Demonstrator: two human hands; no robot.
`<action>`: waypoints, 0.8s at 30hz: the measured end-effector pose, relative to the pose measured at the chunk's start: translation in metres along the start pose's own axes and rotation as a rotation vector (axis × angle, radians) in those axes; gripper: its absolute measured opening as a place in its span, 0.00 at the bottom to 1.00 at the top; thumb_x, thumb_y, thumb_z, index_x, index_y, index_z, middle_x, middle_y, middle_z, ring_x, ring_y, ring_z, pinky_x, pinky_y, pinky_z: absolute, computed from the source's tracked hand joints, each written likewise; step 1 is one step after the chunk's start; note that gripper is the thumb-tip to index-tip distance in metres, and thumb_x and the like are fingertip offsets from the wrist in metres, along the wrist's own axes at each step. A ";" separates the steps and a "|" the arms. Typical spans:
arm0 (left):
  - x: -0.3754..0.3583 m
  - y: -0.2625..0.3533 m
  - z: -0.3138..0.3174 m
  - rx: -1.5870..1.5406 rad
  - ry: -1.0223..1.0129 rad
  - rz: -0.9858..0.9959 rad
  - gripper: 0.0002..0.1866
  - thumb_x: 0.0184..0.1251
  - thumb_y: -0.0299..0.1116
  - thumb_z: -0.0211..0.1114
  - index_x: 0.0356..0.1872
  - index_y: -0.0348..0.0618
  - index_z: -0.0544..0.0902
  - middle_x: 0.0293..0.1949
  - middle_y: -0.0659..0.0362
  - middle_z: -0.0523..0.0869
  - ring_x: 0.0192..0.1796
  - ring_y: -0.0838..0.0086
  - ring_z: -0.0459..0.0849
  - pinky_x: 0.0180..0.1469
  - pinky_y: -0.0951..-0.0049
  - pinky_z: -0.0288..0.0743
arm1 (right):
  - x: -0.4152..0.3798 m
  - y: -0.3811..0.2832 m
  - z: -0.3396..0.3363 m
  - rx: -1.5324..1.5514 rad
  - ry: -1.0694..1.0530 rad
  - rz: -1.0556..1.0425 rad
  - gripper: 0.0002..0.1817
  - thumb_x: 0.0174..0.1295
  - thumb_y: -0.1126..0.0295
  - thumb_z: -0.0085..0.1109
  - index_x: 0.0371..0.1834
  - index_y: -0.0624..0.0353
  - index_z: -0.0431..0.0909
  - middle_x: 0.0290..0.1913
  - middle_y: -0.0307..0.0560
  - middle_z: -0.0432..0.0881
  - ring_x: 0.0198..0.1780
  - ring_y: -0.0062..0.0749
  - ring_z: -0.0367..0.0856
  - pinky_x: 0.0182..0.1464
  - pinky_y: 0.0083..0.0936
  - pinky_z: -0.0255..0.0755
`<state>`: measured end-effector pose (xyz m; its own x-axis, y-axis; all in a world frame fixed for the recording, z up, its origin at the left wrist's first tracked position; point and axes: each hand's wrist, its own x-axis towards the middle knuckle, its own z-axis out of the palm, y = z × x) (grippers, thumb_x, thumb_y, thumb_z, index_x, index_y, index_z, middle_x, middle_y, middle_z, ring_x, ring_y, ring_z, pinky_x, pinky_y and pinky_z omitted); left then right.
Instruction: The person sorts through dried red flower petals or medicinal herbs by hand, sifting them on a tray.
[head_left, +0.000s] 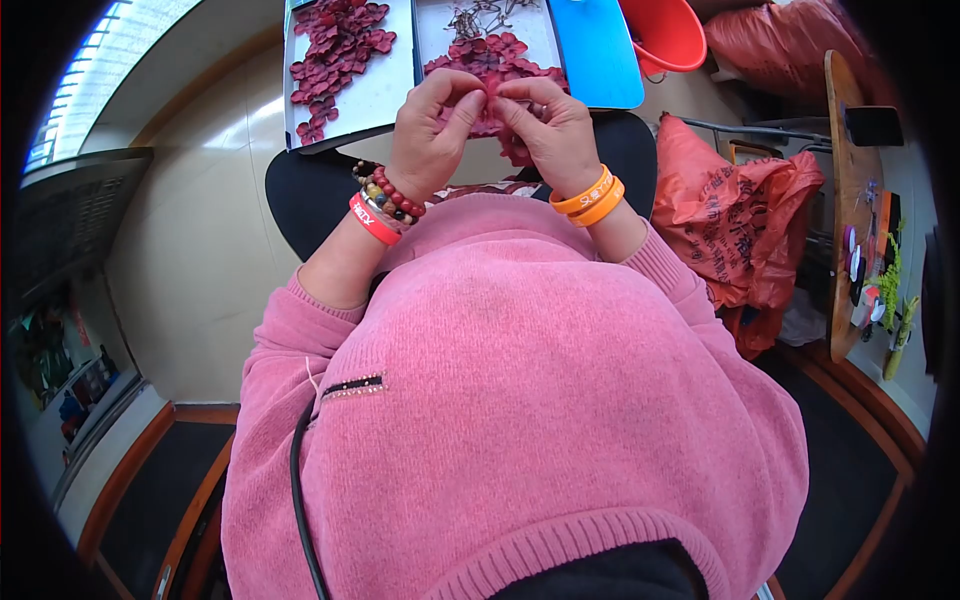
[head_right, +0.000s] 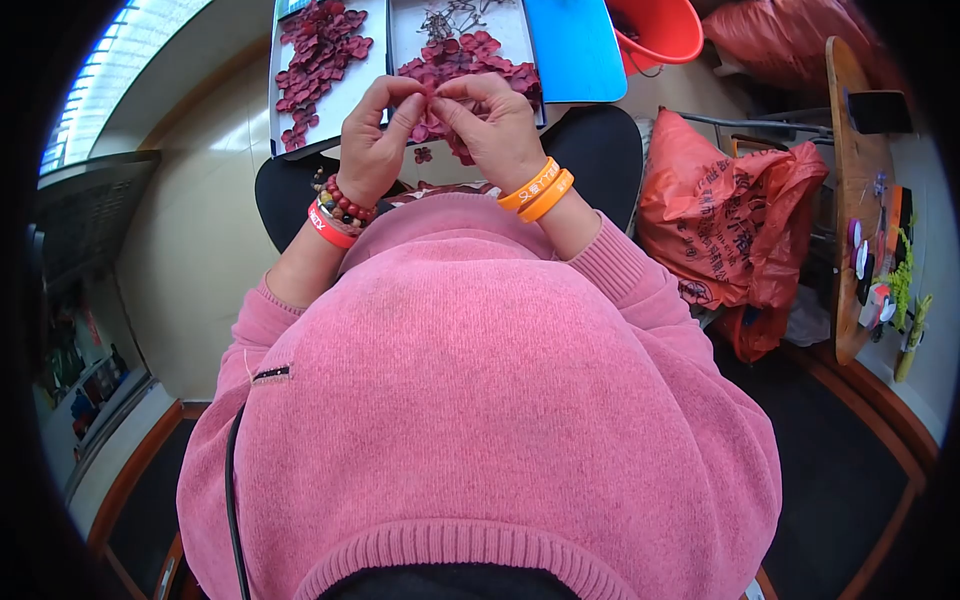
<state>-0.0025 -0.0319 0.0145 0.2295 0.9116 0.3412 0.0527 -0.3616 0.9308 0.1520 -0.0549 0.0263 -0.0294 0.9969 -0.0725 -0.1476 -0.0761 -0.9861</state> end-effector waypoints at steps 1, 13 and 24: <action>0.000 -0.004 -0.002 0.009 -0.041 0.004 0.04 0.65 0.25 0.58 0.39 0.37 0.77 0.29 0.61 0.79 0.31 0.81 0.76 0.35 0.81 0.71 | -0.001 -0.004 0.000 -0.014 -0.045 0.051 0.06 0.61 0.72 0.58 0.39 0.62 0.78 0.26 0.35 0.79 0.22 0.11 0.72 0.22 0.11 0.67; -0.017 -0.021 -0.002 -0.541 -0.064 -0.472 0.07 0.70 0.31 0.54 0.39 0.38 0.76 0.28 0.64 0.78 0.29 0.84 0.75 0.32 0.83 0.70 | -0.001 -0.001 0.009 -0.061 -0.035 0.058 0.04 0.60 0.74 0.58 0.36 0.62 0.76 0.24 0.35 0.77 0.22 0.13 0.74 0.20 0.12 0.67; -0.017 -0.026 0.001 -0.295 0.022 -0.362 0.07 0.68 0.30 0.55 0.40 0.37 0.75 0.34 0.60 0.79 0.31 0.77 0.78 0.35 0.77 0.72 | -0.002 0.004 0.001 -0.169 -0.059 0.080 0.05 0.59 0.73 0.59 0.34 0.63 0.77 0.26 0.38 0.79 0.24 0.16 0.77 0.25 0.15 0.71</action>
<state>-0.0067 -0.0378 -0.0155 0.2266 0.9739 -0.0128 -0.1537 0.0488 0.9869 0.1506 -0.0570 0.0224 -0.0926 0.9846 -0.1482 0.0258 -0.1464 -0.9889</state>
